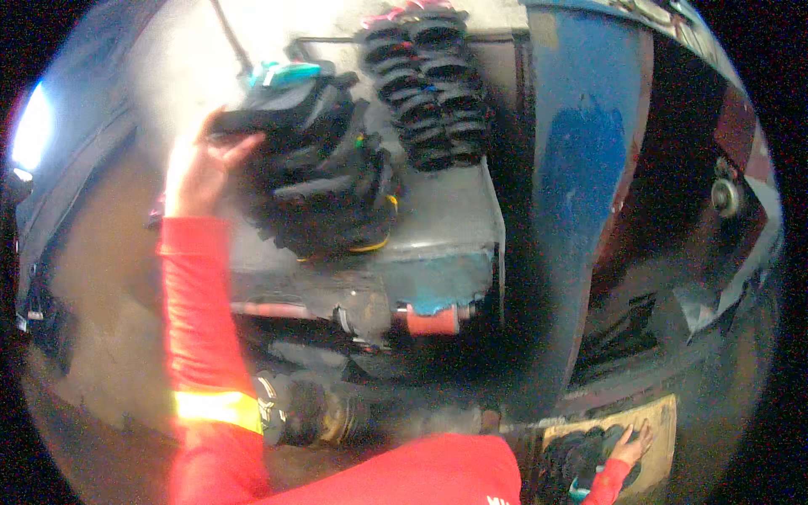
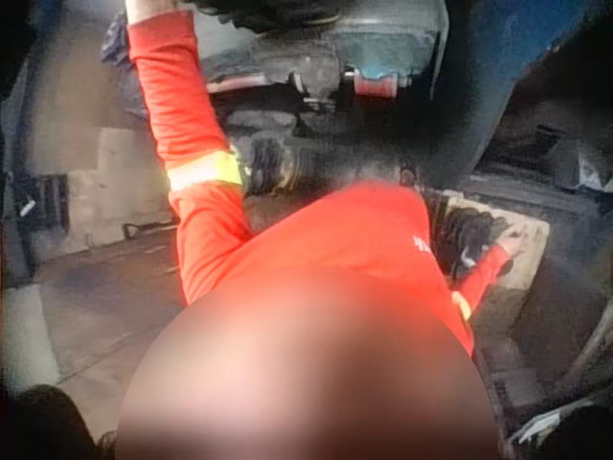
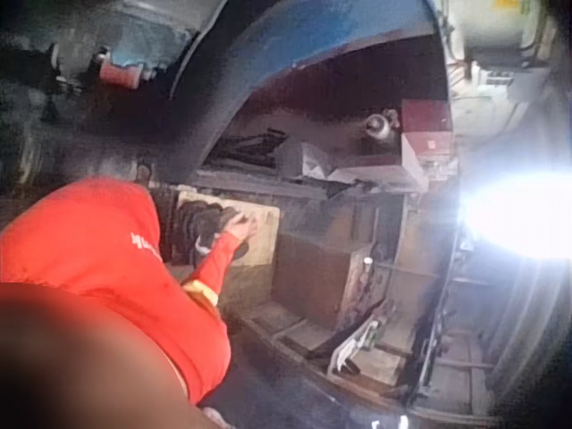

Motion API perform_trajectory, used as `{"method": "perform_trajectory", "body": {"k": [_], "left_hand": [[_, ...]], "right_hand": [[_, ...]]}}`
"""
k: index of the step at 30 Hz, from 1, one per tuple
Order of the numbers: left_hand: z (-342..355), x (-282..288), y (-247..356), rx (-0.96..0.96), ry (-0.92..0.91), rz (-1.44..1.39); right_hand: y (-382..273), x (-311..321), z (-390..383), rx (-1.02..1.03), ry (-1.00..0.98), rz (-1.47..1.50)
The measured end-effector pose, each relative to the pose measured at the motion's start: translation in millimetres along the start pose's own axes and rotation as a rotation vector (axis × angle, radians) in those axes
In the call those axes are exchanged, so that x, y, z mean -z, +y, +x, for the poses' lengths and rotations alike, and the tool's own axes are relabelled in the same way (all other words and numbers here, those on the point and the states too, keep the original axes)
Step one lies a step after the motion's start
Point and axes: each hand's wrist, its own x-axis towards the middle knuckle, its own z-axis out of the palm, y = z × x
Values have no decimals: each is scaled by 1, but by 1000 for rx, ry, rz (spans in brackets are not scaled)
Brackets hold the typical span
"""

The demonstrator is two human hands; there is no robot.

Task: The person repeatedly presses the soles of sandals against a rotating grinding wheel to smooth or shape them. They handle the sandals one at a time, rotating them to grind different areas, and occasionally stack finished sandals on a nearby surface.

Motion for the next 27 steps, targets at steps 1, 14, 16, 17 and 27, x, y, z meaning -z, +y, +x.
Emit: {"method": "perform_trajectory", "body": {"k": [1,14,16,17,27], "left_hand": [[0,-2,-1,6,-5,19],[-64,-18,4,62,-19,-17],[-107,-13,5,14,34,20],[-134,-9,5,-26,87,131],[-357,21,-165,824,-307,308]], "right_hand": [[31,-17,-9,-129,-147,-34],[111,-62,-50,-446,-486,124],[106,-42,-58,-436,-480,255],[101,-40,-59,-406,-425,314],[126,-14,-100,-533,-219,83]]}}
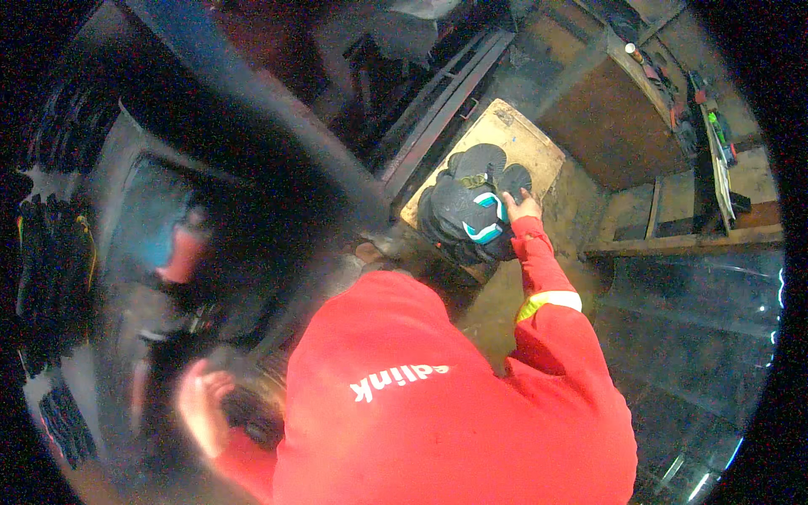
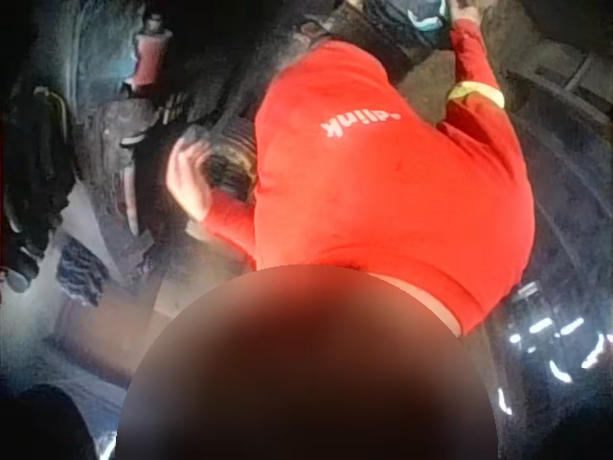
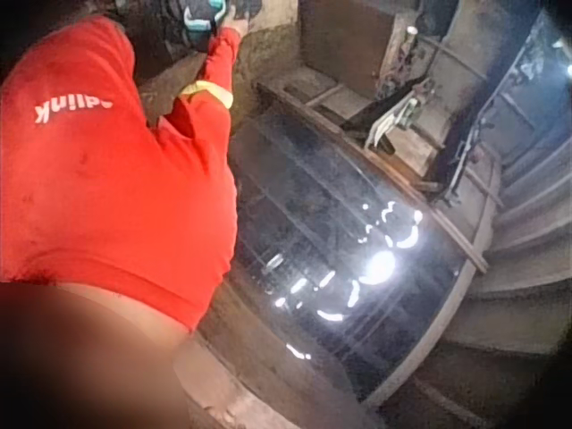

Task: The person repeatedly presses the soles of sandals against a rotating grinding wheel to smooth or shape them. They handle the sandals one at a time, rotating them to grind different areas, and occasionally stack finished sandals on a nearby surface.

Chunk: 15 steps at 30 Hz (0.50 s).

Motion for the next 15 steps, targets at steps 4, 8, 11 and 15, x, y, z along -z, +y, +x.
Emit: {"method": "perform_trajectory", "body": {"k": [4,8,11,15], "left_hand": [[3,-41,-20,40,-86,-122],[8,-67,-21,57,-146,-22],[16,-72,-32,75,-182,60],[11,-71,-52,90,-198,88]], "right_hand": [[-19,6,-18,279,-59,-228],[-59,27,-12,91,-402,-208],[-76,42,-3,-26,-517,-659],[-57,30,5,-66,-479,-584]]}}
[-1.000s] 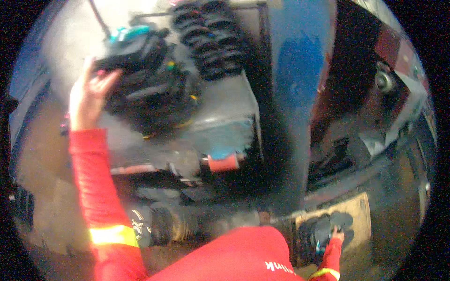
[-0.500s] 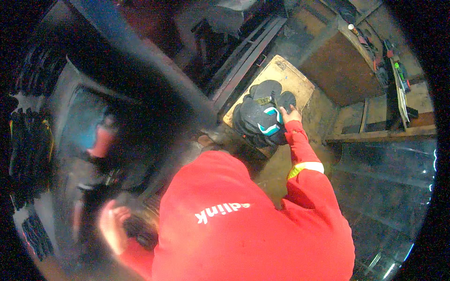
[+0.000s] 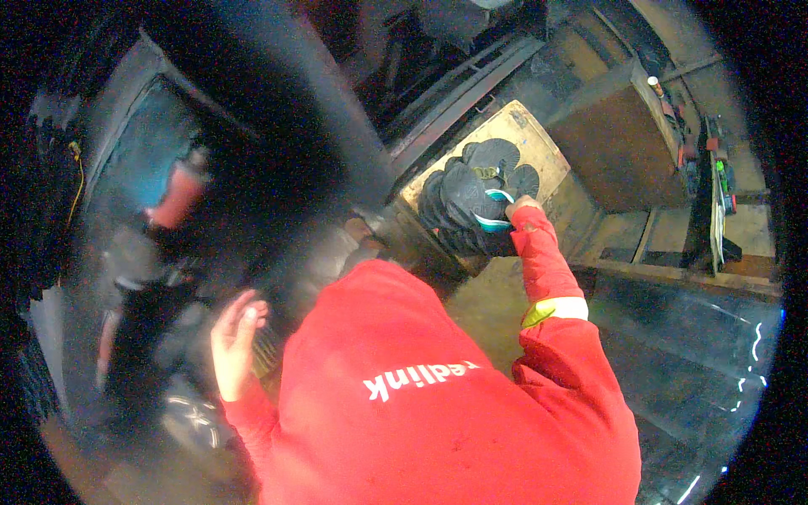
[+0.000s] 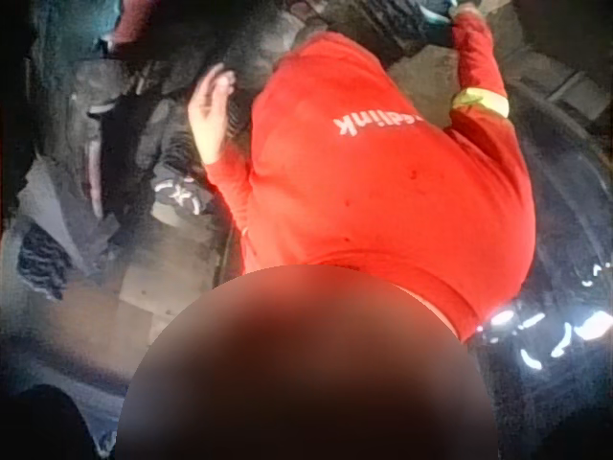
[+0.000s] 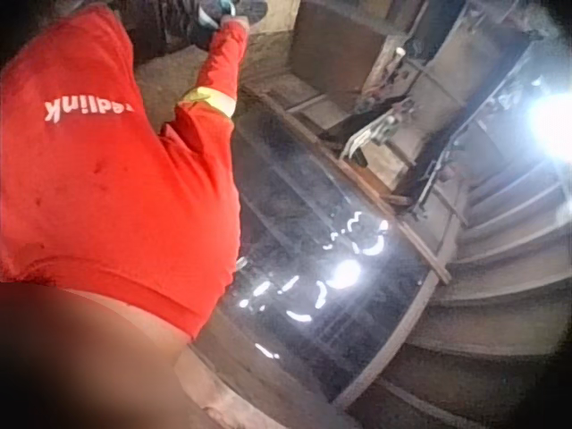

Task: The person repeatedly presses the soles of sandals against a rotating grinding wheel to smooth or shape them. They handle the sandals one at a time, rotating them to grind different areas, and occasionally stack finished sandals on a nearby surface.

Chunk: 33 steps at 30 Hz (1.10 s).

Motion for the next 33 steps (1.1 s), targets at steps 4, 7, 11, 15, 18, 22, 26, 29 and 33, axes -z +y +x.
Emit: {"method": "perform_trajectory", "body": {"k": [4,7,11,15,18,22,26,29,33], "left_hand": [[-11,-2,-17,68,-5,-75],[-12,-2,-26,89,-34,-140],[2,-8,-24,111,-116,-77],[37,-27,-4,2,-95,-112],[69,-43,10,-259,23,-245],[71,-33,14,-276,253,-111],[40,-15,6,66,471,-201],[38,-17,2,-126,544,-327],[68,-36,3,-144,600,-115]], "right_hand": [[6,-42,18,-55,165,404],[-13,-30,0,143,282,950],[-91,44,-80,1078,602,641],[-196,109,-169,1727,544,360],[-261,115,-235,2182,398,254],[-296,65,-335,2260,62,125],[-287,31,-350,2366,-24,467],[-288,21,-326,2177,-5,664],[-318,7,-312,1940,-7,402]]}}
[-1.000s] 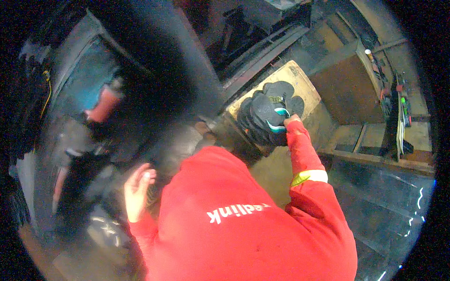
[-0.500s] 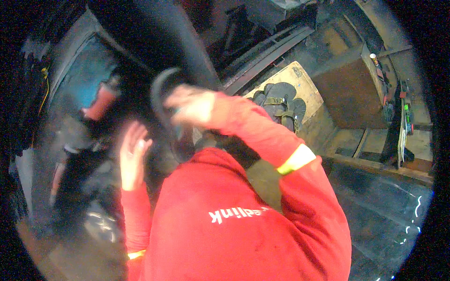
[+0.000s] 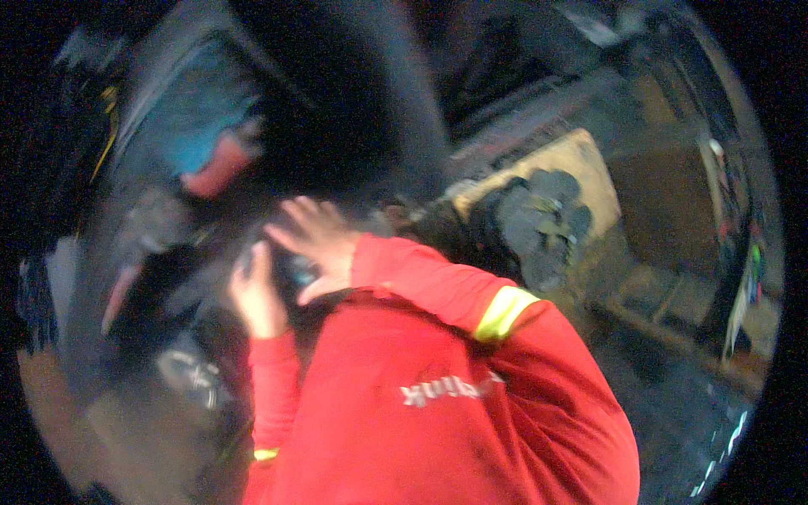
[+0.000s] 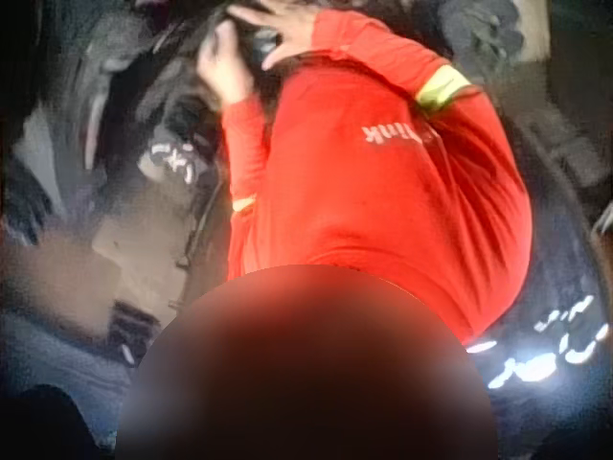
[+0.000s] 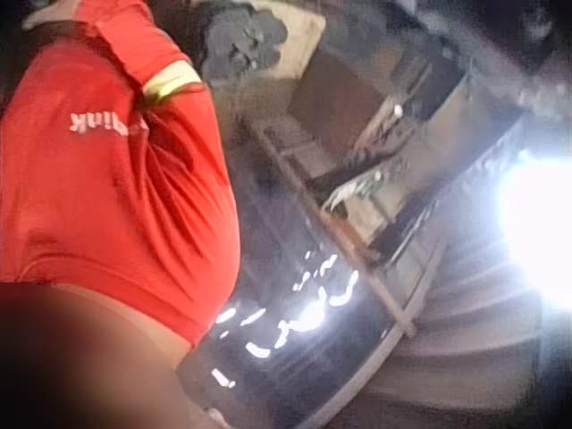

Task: The person repeatedly presses the soles of sandals against a rotating grinding wheel to smooth or shape them. They handle the sandals one at a time, rotating them to grind different areas, and occasionally stack finished sandals on a nearby surface.

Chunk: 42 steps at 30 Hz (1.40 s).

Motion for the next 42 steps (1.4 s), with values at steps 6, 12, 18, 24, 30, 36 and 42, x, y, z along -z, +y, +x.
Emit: {"method": "perform_trajectory", "body": {"k": [6,12,18,24,30,36,42], "left_hand": [[25,-10,10,-79,-74,79],[37,-25,27,-311,5,452],[60,-28,33,-388,103,617],[73,-35,48,-263,79,683],[89,-52,40,-65,76,569],[90,-55,31,95,103,441],[79,-51,36,-3,116,431]], "right_hand": [[10,-22,24,-63,86,-98],[31,-40,42,-21,296,-104],[44,-46,63,32,263,35],[36,-32,60,-69,139,211],[43,-16,58,-182,28,218],[46,-1,58,-158,-83,99],[42,-2,59,-116,6,145]]}}
